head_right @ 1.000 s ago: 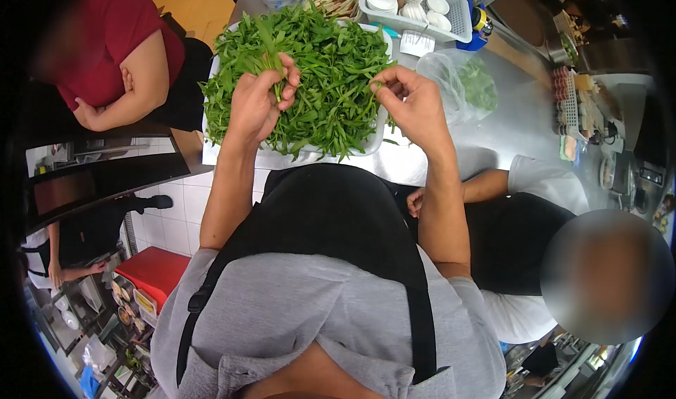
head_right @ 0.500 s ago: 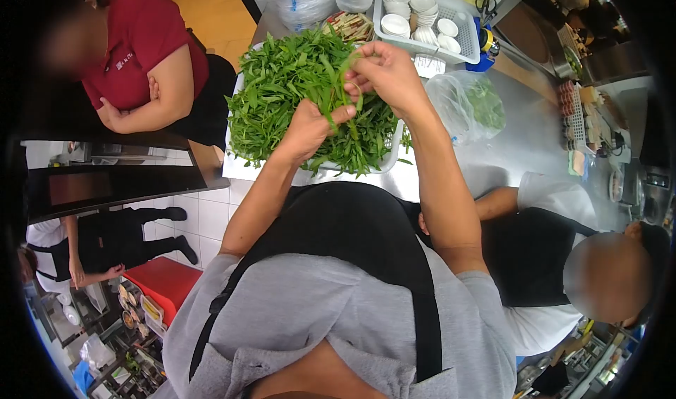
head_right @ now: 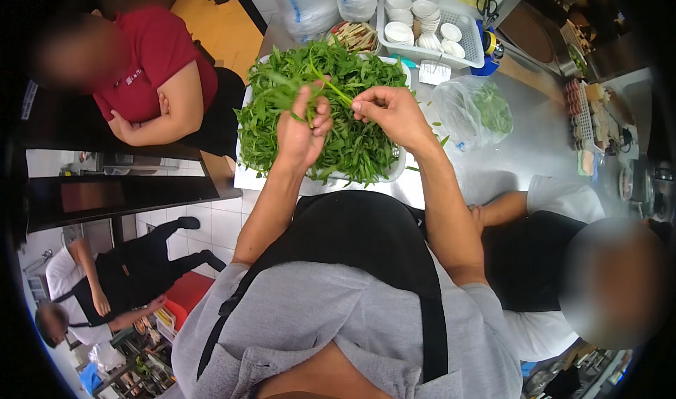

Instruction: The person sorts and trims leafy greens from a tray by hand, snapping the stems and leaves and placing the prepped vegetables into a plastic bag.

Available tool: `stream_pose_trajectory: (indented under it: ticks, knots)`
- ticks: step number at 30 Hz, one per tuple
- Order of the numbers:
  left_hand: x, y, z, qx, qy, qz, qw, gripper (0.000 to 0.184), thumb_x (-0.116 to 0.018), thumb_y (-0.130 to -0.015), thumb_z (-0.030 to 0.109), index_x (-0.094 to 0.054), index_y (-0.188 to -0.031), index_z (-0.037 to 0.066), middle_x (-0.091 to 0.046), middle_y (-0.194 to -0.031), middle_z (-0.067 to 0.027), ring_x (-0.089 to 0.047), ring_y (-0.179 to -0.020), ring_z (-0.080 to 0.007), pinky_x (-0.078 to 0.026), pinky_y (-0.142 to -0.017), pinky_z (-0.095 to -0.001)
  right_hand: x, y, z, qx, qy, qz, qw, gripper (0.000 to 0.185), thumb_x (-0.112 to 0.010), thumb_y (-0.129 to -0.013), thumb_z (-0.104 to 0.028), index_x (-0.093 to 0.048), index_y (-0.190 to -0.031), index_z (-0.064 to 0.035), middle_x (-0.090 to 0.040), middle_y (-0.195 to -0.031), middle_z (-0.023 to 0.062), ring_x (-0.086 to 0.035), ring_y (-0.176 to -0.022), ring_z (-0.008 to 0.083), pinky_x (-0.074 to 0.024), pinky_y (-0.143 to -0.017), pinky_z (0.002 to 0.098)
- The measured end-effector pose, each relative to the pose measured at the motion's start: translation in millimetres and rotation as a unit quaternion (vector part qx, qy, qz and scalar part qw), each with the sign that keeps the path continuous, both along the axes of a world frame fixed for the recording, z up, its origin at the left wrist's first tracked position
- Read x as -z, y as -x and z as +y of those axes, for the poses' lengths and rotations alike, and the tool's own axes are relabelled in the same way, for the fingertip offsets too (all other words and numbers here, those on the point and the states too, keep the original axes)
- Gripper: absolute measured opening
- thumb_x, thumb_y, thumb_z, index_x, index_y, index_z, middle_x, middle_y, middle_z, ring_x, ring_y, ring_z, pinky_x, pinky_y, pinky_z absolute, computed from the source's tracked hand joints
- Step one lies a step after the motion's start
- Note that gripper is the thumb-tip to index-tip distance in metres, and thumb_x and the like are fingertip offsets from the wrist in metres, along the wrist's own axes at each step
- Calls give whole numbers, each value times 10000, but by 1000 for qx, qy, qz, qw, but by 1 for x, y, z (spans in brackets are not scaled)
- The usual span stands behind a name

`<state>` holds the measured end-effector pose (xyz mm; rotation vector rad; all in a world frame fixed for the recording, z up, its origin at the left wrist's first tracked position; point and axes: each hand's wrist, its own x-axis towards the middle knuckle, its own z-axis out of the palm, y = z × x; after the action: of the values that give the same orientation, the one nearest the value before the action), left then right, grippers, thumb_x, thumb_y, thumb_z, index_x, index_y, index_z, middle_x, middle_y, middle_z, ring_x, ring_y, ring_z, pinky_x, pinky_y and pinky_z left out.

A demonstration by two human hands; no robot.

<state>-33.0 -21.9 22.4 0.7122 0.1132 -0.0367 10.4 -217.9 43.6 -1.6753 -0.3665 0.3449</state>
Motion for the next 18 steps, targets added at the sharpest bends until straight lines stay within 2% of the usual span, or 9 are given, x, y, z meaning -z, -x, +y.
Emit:
stream_pose_trajectory:
  ticks: [3,4,7,8,11,12,18]
  knots:
    - [18,-3,13,-99,121,21,987,292,-492,-1067,208,-540,-1270,5,-532,-829,-38,-416,-622,-82,-324,-507,-225,0,0,-5,10,-11,-13,1000,138,-739,-908,-114,-729,-973,7,-716,-833,31,-625,-750,87,-504,-703,251]
    - [21,-3,15,-101,100,32,989,301,-441,-1068,210,-518,-1288,19,-494,-832,-36,-388,-635,-88,-315,-510,-219,0,0,-5,14,-15,-13,1000,128,-742,-902,-105,-726,-965,4,-708,-825,23,-617,-744,81,-500,-698,247]
    - [20,9,3,-46,69,66,994,266,-483,-1053,174,-547,-1248,5,-544,-845,-52,-434,-633,-96,-330,-508,-231,2,-2,-3,25,-10,-21,999,101,-754,-884,-81,-714,-939,-6,-682,-806,-2,-589,-728,64,-486,-685,232]
    - [18,13,-1,-16,50,61,997,240,-474,-1050,169,-547,-1231,29,-506,-834,-34,-406,-642,-92,-318,-514,-212,4,-2,-1,28,-5,-24,999,95,-758,-878,-74,-710,-930,-10,-673,-801,-11,-580,-723,58,-480,-680,227]
    - [13,10,-4,-18,-31,-3,999,177,-523,-1025,100,-565,-1184,36,-516,-832,-34,-422,-651,-91,-326,-517,-212,-1,-1,1,4,44,-16,999,80,-746,-894,-43,-699,-952,-17,-697,-868,3,-609,-776,55,-491,-709,222]
    - [15,7,-4,-42,-13,-8,999,188,-543,-1002,43,-570,-1188,34,-527,-836,-36,-441,-664,-88,-333,-522,-212,-1,-2,2,0,46,-7,999,80,-746,-893,-41,-698,-951,-15,-699,-871,5,-612,-777,55,-494,-709,220]
    - [22,-9,3,-18,-49,1,999,266,-530,-980,-9,-585,-1240,-1,-557,-872,-47,-452,-671,-89,-338,-533,-208,4,-16,3,15,13,14,1000,98,-758,-879,-40,-704,-952,-2,-706,-864,12,-620,-773,56,-498,-703,216]
